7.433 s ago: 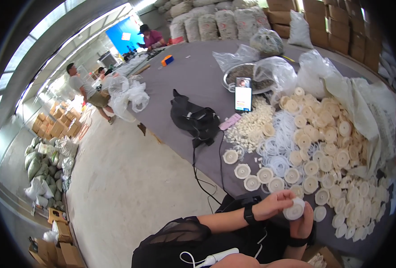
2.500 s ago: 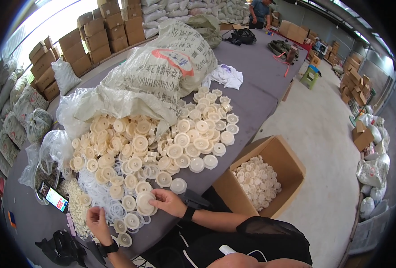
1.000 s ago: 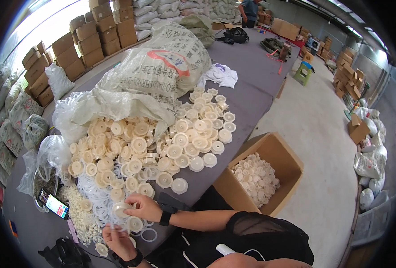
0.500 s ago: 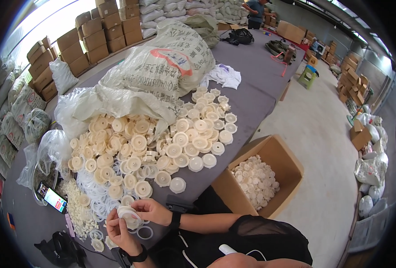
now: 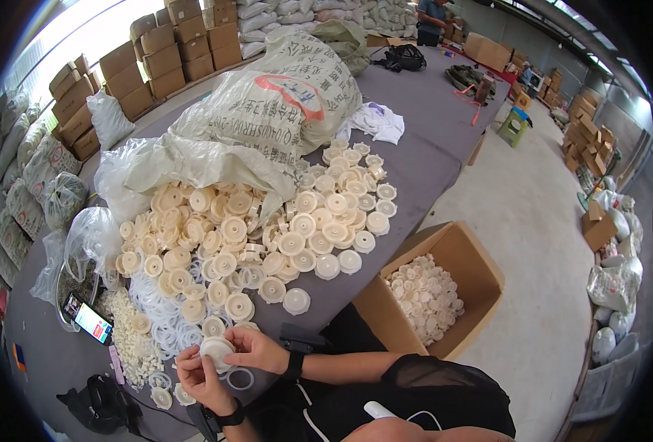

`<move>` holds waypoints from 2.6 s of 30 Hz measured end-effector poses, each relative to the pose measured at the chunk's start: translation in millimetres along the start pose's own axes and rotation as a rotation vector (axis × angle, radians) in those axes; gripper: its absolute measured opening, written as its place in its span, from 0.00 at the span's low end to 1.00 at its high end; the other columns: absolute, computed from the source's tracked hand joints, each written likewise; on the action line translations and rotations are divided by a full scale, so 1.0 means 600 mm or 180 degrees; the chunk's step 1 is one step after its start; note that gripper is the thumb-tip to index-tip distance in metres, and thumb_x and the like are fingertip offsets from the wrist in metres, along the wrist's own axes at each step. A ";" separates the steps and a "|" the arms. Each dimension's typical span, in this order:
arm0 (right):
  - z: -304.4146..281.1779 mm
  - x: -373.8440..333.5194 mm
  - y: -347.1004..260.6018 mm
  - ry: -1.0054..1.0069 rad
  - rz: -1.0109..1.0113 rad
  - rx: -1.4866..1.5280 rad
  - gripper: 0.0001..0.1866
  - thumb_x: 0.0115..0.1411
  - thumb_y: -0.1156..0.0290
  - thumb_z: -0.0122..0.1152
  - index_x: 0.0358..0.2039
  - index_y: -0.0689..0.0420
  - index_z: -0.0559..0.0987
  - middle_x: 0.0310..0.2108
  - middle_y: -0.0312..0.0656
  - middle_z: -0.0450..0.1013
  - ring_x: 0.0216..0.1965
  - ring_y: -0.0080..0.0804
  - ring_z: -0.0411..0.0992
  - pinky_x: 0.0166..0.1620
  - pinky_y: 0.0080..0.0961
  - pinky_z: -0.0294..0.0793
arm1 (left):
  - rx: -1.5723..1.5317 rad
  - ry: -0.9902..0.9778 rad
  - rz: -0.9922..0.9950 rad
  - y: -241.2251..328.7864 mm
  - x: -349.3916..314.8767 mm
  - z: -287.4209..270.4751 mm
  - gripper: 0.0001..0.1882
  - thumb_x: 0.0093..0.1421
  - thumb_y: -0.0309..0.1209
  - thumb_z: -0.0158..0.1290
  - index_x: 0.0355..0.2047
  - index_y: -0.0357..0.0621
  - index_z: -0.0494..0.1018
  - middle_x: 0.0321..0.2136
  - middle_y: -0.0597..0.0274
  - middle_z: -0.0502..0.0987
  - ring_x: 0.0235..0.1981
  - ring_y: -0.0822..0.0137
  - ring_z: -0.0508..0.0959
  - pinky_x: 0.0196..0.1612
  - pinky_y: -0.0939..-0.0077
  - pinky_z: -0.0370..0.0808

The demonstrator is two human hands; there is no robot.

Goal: The person assembles small white plastic components by fitting silicone rings onto round plastic bases by hand.

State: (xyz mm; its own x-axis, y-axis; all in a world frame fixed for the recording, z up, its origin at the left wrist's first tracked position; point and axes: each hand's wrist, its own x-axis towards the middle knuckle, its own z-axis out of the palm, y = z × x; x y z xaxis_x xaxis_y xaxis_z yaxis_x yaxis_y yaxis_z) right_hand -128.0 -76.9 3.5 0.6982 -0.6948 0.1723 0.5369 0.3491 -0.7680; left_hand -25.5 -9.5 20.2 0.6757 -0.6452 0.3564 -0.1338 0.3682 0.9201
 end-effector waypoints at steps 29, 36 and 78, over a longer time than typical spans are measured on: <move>-0.032 -0.003 -0.010 -0.0210 0.0670 0.0165 0.15 0.53 0.71 0.53 0.41 0.61 0.70 0.31 0.34 0.69 0.28 0.17 0.66 0.31 0.13 0.66 | -0.2403 -0.0287 -0.1524 0.014 -0.006 0.009 0.09 0.54 0.28 0.47 0.35 0.43 0.63 0.32 0.55 0.70 0.33 0.64 0.72 0.37 0.72 0.70; -0.030 -0.005 -0.017 -0.0303 0.0622 0.0284 0.15 0.53 0.71 0.52 0.41 0.61 0.70 0.32 0.33 0.69 0.28 0.17 0.66 0.31 0.14 0.67 | -0.2537 -0.0302 -0.1544 -0.016 -0.006 -0.009 0.11 0.53 0.29 0.48 0.36 0.44 0.63 0.32 0.55 0.70 0.34 0.63 0.72 0.38 0.71 0.69; -0.036 -0.018 0.014 -0.0014 0.0153 0.0108 0.15 0.51 0.74 0.53 0.41 0.58 0.67 0.35 0.31 0.66 0.36 0.16 0.64 0.38 0.14 0.63 | -0.2266 -0.0130 -0.1192 -0.004 -0.020 0.029 0.13 0.53 0.21 0.46 0.40 0.43 0.62 0.38 0.57 0.68 0.38 0.67 0.70 0.37 0.77 0.69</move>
State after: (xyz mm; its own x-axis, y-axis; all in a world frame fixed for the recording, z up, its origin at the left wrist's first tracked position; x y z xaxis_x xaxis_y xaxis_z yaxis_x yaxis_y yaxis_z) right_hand -140.9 -80.1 -18.2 0.7256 -0.6740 0.1386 0.5185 0.4032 -0.7541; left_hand -46.1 -14.3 16.4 0.5553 -0.8292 0.0632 0.5998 0.4520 0.6603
